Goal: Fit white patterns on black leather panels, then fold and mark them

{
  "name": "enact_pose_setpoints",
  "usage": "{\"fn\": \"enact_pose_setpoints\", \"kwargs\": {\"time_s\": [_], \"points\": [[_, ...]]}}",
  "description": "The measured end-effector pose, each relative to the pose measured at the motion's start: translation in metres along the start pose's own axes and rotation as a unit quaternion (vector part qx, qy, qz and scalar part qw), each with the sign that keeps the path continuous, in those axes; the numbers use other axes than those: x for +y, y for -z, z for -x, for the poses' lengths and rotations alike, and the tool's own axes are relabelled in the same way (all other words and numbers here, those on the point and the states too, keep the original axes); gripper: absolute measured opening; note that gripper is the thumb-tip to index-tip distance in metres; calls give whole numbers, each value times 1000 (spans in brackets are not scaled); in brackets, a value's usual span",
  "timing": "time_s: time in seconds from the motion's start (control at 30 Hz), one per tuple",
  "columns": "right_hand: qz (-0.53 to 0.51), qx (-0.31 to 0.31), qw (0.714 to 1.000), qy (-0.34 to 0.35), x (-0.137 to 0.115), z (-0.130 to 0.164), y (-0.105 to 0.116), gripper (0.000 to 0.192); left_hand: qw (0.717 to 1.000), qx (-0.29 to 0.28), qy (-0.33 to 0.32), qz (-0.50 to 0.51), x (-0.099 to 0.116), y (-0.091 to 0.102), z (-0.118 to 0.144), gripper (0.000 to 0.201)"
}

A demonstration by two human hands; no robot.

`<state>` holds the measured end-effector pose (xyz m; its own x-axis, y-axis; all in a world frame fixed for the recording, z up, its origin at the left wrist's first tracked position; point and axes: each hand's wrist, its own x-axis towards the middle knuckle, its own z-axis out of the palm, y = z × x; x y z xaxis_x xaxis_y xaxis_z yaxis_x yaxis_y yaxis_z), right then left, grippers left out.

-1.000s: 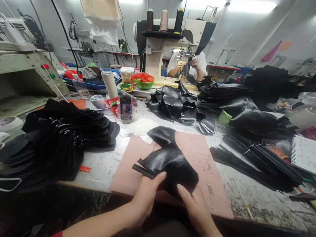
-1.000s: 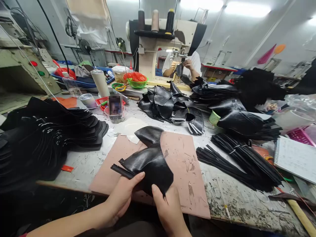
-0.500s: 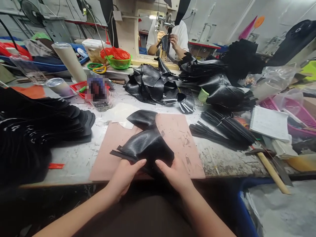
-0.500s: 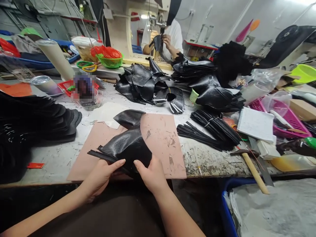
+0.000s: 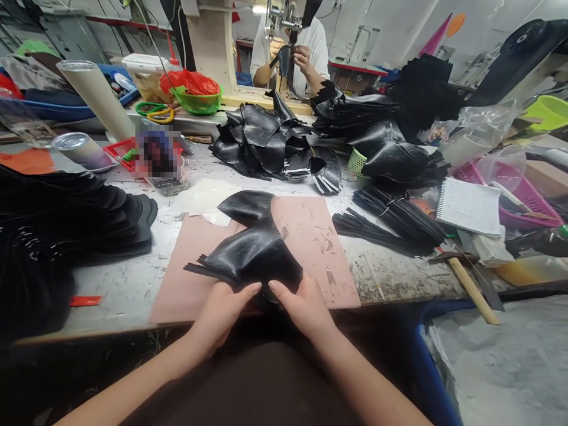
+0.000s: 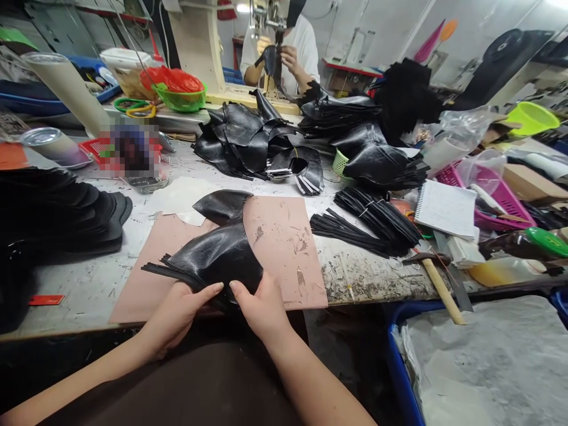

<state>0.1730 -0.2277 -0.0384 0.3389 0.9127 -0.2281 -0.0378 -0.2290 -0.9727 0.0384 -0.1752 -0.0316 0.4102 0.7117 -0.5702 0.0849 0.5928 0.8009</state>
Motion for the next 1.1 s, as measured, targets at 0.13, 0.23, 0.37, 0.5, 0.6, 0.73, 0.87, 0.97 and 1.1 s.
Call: {"fn": "enact_pose_setpoints", "kwargs": {"time_s": [0.13, 0.23, 0.37, 0.5, 0.6, 0.73, 0.87, 0.97, 1.1], "points": [[-71, -21, 995, -74, 3, 0, 0, 37, 1000, 16, -1, -18, -4, -3, -1, 30], [-89, -27, 993, -75, 3, -1, 1, 35, 998, 35, -13, -44, -12, -1, -3, 34], [-61, -25, 997, -49, 4, 0, 0, 30, 996, 52, -24, -63, -17, 1, -5, 35], [-18, 0, 1000, -20, 6, 0, -1, 28, 993, 59, -68, -77, -13, 0, -3, 32], [12, 3, 1000, 22, 6, 1, 2, 21, 988, 75, -78, -108, -10, 0, -3, 32], [-15, -42, 998, -49, 5, 1, 8, 15, 989, 62, -69, -117, -12, 0, -4, 29], [-27, -69, 995, -66, 4, 2, 10, 17, 990, 77, -65, -97, -16, 0, -6, 31], [5, -56, 997, -55, 3, 3, 9, 21, 992, 84, -62, -70, -17, -3, -5, 33], [47, -21, 999, -9, 1, 5, 10, 19, 996, 85, -39, -4, -13, -10, 0, 32]]}}
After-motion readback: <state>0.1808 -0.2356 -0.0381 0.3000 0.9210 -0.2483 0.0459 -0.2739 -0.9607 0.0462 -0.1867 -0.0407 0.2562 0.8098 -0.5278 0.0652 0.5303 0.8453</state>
